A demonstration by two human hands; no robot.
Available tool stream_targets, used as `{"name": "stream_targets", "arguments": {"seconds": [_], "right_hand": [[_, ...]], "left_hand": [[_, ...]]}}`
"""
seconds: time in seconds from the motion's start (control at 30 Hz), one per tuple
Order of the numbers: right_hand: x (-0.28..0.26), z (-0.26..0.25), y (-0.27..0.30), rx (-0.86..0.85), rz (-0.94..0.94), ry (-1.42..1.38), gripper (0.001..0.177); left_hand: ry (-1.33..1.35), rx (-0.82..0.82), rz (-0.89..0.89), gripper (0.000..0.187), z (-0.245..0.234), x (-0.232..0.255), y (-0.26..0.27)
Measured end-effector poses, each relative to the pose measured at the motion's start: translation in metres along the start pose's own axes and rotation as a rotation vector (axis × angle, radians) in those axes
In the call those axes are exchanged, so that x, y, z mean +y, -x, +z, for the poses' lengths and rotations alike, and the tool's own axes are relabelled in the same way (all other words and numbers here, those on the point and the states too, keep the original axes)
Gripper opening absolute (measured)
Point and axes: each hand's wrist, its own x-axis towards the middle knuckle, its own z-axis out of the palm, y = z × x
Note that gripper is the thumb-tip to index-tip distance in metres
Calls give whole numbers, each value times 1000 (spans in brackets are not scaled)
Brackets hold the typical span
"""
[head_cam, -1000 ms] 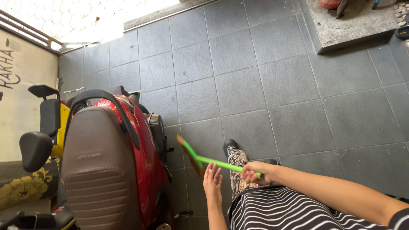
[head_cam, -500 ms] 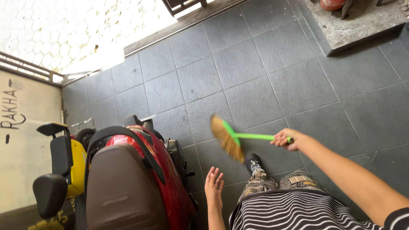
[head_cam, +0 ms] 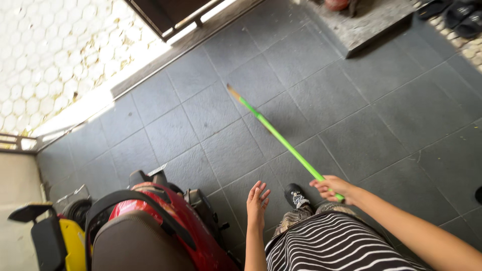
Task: The person sweeps debris from a tiled floor out through a doorway using a broom and then continues sweeping different tiled surfaces in the house.
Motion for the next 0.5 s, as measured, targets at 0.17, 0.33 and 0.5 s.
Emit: {"name": "stream_targets", "arguments": {"seconds": [0.17,0.33,0.5], "right_hand": [[18,-99,50,82,81,-162,31],[72,-121,35,355,70,184,22],[159,-57,67,702,-27,552,18]], "left_hand": [[-115,-168,25,40,29,4,-15],[-206,-285,10,38,56,4,-7],[-295,-368,-32,37,69,-31,21]]}}
